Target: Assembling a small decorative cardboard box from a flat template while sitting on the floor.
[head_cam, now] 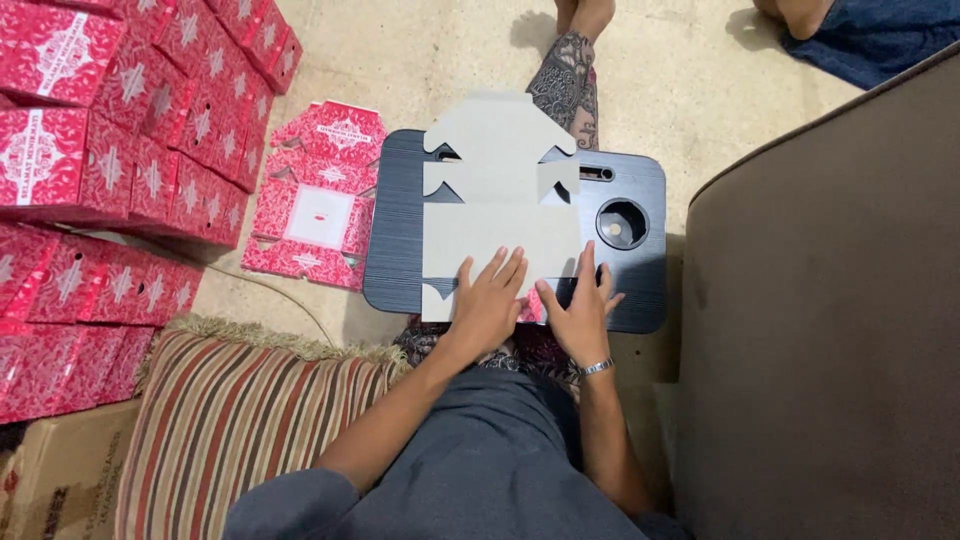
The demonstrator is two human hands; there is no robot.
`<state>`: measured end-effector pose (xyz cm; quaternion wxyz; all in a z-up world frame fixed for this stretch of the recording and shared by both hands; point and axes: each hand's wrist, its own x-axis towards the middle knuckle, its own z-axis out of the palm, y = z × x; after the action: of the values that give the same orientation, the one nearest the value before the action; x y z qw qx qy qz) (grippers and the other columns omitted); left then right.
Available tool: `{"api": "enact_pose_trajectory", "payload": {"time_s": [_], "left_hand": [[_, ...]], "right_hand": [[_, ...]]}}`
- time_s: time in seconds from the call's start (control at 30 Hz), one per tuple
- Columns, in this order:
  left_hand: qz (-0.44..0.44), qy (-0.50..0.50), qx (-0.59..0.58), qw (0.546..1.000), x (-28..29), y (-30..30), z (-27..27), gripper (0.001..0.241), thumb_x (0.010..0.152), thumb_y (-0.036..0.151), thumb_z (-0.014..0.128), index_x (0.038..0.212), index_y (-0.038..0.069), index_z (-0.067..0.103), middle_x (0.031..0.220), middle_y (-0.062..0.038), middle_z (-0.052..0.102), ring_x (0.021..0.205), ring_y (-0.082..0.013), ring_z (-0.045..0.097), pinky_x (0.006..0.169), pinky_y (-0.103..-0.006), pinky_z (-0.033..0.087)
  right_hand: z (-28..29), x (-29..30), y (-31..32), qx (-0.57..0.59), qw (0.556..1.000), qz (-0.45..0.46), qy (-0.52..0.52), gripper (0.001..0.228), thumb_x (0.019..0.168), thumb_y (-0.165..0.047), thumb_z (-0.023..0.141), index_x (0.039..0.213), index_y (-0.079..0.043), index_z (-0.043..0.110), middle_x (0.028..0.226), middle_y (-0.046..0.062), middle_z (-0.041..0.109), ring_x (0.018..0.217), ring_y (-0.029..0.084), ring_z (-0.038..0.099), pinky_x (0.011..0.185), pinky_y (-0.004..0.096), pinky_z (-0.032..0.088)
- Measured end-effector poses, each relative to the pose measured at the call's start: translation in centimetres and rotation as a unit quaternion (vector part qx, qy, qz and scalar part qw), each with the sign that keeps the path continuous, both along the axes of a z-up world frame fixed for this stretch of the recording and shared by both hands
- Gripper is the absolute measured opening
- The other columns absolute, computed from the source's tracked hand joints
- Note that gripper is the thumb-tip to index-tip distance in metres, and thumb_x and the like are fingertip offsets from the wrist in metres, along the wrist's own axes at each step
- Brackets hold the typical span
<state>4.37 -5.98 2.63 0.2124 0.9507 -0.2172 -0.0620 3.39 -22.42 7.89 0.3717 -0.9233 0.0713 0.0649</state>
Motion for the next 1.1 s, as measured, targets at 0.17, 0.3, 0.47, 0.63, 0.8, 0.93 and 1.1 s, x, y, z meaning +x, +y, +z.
{"api": "enact_pose_trajectory", "payload": {"time_s": [0.17, 0.3, 0.47, 0.63, 0.8, 0.93, 1.1], "left_hand": [[0.020, -0.049, -0.043, 0.998, 0.2, 0.1, -0.7, 0.053, 0.102, 0.031, 0.055, 0.150, 0.009, 0.048, 0.159, -0.011, 0.044, 0.148, -0.0290, 0.037, 0.114, -0.0649, 0.018], [0.048, -0.031, -0.105, 0.993, 0.1, 0.2, -1.0, 0.067, 0.098, 0.034, 0.063, 0.155, 0.009, 0.040, 0.157, -0.013, 0.047, 0.146, -0.0281, 0.041, 0.115, -0.0622, 0.018], [0.103, -0.009, -0.185, 0.977, -0.1, 0.2, -0.6, 0.105, 0.088, 0.023, 0.075, 0.164, 0.007, 0.004, 0.167, -0.027, 0.008, 0.152, -0.0429, 0.018, 0.118, -0.0610, 0.018], [0.079, -0.045, -0.198, 0.976, -0.1, 0.4, -0.9, 0.123, 0.077, -0.003, 0.073, 0.165, 0.020, -0.010, 0.168, -0.029, -0.017, 0.155, -0.0490, -0.011, 0.115, -0.0695, 0.015], [0.014, 0.012, -0.020, 1.000, 0.2, 0.1, 0.7, 0.076, 0.094, 0.019, 0.058, 0.163, 0.015, 0.026, 0.169, -0.016, 0.021, 0.158, -0.0326, 0.008, 0.118, -0.0702, -0.001], [0.027, 0.011, 0.021, 0.999, 0.4, -0.5, -0.2, 0.073, 0.095, 0.027, 0.055, 0.161, 0.014, 0.028, 0.171, -0.009, 0.019, 0.159, -0.0264, 0.007, 0.119, -0.0693, -0.001], [0.034, -0.017, 0.018, 0.999, 0.3, -0.5, -0.4, 0.070, 0.100, 0.037, 0.053, 0.161, 0.015, 0.028, 0.172, -0.007, 0.016, 0.159, -0.0261, 0.008, 0.121, -0.0688, -0.002]], "right_hand": [[-0.2, 0.0, -0.9, 0.111, 0.987, -0.012, -0.119, 0.082, 0.099, -0.036, 0.062, 0.163, -0.007, 0.019, 0.145, 0.024, 0.050, 0.143, 0.046, 0.034, 0.112, 0.074, 0.013], [0.0, -0.4, -0.4, 0.208, 0.963, 0.035, -0.165, 0.071, 0.101, -0.034, 0.056, 0.159, -0.004, 0.028, 0.139, 0.023, 0.058, 0.134, 0.041, 0.053, 0.116, 0.064, 0.027], [-3.3, -0.2, 0.6, 0.112, 0.982, 0.109, -0.104, 0.068, 0.102, -0.047, 0.051, 0.156, -0.009, 0.038, 0.141, 0.014, 0.061, 0.138, 0.036, 0.049, 0.115, 0.072, 0.002], [-4.2, -0.4, 2.0, -0.036, 0.985, 0.144, -0.089, 0.062, 0.100, -0.053, 0.056, 0.147, -0.013, 0.052, 0.139, 0.009, 0.061, 0.144, 0.032, 0.042, 0.113, 0.076, -0.006], [-1.8, -0.7, 2.0, -0.092, 0.975, 0.181, -0.086, 0.052, 0.100, -0.052, 0.059, 0.127, -0.009, 0.067, 0.138, 0.010, 0.063, 0.146, 0.030, 0.042, 0.115, 0.075, 0.006], [0.1, -1.1, 1.4, -0.067, 0.975, 0.210, -0.036, 0.059, 0.099, -0.049, 0.061, 0.139, -0.005, 0.060, 0.151, 0.014, 0.054, 0.149, 0.034, 0.037, 0.117, 0.073, 0.010], [1.3, -1.1, 1.6, -0.134, 0.973, 0.188, 0.020, 0.077, 0.098, -0.056, 0.059, 0.153, -0.004, 0.043, 0.154, 0.014, 0.050, 0.154, 0.038, 0.022, 0.109, 0.082, -0.002]]}}
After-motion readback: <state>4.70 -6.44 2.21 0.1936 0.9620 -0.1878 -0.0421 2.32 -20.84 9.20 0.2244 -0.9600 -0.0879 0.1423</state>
